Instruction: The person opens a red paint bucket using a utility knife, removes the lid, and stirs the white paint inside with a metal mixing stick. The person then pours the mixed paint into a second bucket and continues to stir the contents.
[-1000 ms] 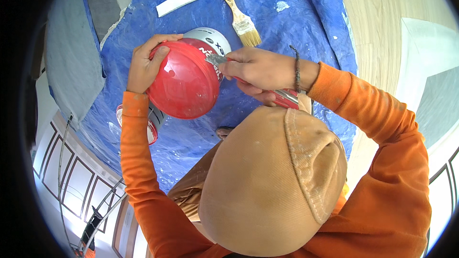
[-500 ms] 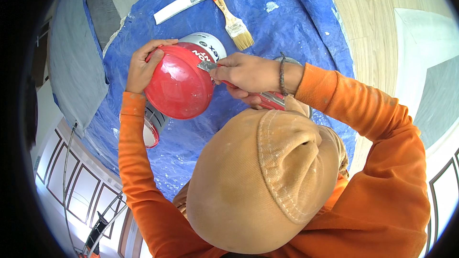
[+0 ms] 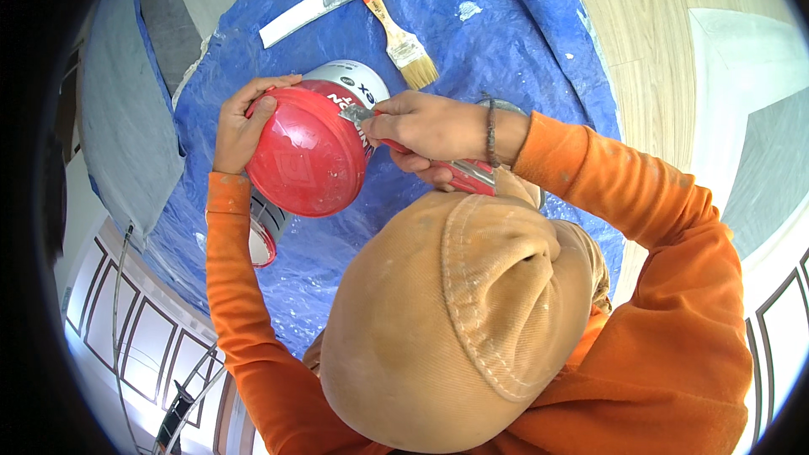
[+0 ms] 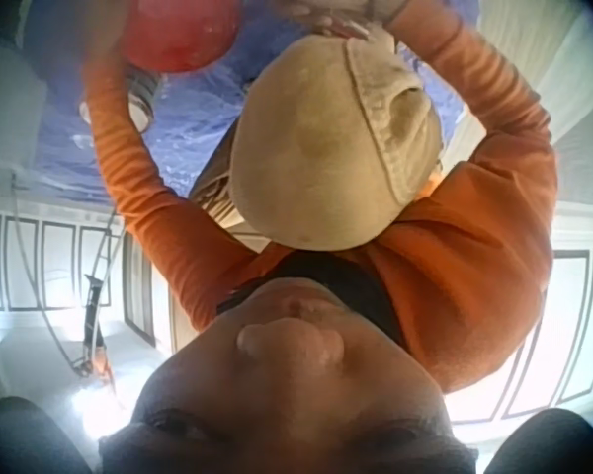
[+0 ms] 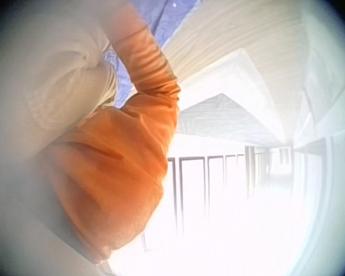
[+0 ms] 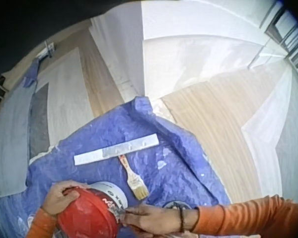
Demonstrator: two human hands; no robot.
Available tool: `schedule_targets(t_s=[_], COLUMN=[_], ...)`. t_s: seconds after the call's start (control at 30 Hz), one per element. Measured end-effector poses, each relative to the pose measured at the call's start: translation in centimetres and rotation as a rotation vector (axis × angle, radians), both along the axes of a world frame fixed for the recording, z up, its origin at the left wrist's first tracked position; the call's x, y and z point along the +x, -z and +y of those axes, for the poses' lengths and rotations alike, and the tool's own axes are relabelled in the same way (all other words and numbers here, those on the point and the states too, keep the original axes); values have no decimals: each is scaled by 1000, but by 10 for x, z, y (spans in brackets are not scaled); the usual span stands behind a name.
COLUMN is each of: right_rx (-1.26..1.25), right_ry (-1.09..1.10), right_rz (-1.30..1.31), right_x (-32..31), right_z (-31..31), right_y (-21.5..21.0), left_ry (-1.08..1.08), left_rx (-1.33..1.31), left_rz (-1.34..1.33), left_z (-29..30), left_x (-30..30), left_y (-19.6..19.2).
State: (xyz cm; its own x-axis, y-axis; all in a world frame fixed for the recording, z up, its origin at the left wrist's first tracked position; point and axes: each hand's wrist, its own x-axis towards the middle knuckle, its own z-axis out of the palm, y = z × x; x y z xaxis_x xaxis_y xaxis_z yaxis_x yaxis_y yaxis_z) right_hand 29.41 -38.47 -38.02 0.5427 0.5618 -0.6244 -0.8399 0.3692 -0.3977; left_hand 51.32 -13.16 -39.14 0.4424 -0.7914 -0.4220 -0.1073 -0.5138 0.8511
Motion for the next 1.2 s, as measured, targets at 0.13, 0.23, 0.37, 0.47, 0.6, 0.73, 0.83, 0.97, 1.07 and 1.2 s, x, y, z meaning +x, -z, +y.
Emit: schedule_targets(t_s=[0.13,0.23,0.37,0.47,0.6,0.73,0.83,0.97,1.07,1.2], right_rx=[17,42,99,136,169,93,27,72,182,332], right_ry=[-1,-5,-6,0,33,-2,-41,-49,-5,33], right_rz=[-10,0,73,77,130,44,8,44,135,236], right_x=[2,4,7,8,10,15,19,24,20,19], right_z=[-2,-3,-3,-4,-4,-5,-4,-9,-11,-13], right_y=[-3,0,0,0,2,0,-1,-1,0,7], left_ry=[6,-18,-37,-50,-61,-38,-6,-23,-22,-31], left_rx=[-3,7,-5,-3,-7,-10,-14,-19,-29,-25], left_rz=[-22,-27,-24,-32,-47,-74,-125,-109,-116,-114], left_z=[0,0,1,1,-3,-2,-3,-5,-5,-1], left_x=[0,-3,-3,-4,-3,-1,-1,-1,-1,0], left_y=[-2,-3,-1,-3,-3,-4,-4,-7,-5,-6])
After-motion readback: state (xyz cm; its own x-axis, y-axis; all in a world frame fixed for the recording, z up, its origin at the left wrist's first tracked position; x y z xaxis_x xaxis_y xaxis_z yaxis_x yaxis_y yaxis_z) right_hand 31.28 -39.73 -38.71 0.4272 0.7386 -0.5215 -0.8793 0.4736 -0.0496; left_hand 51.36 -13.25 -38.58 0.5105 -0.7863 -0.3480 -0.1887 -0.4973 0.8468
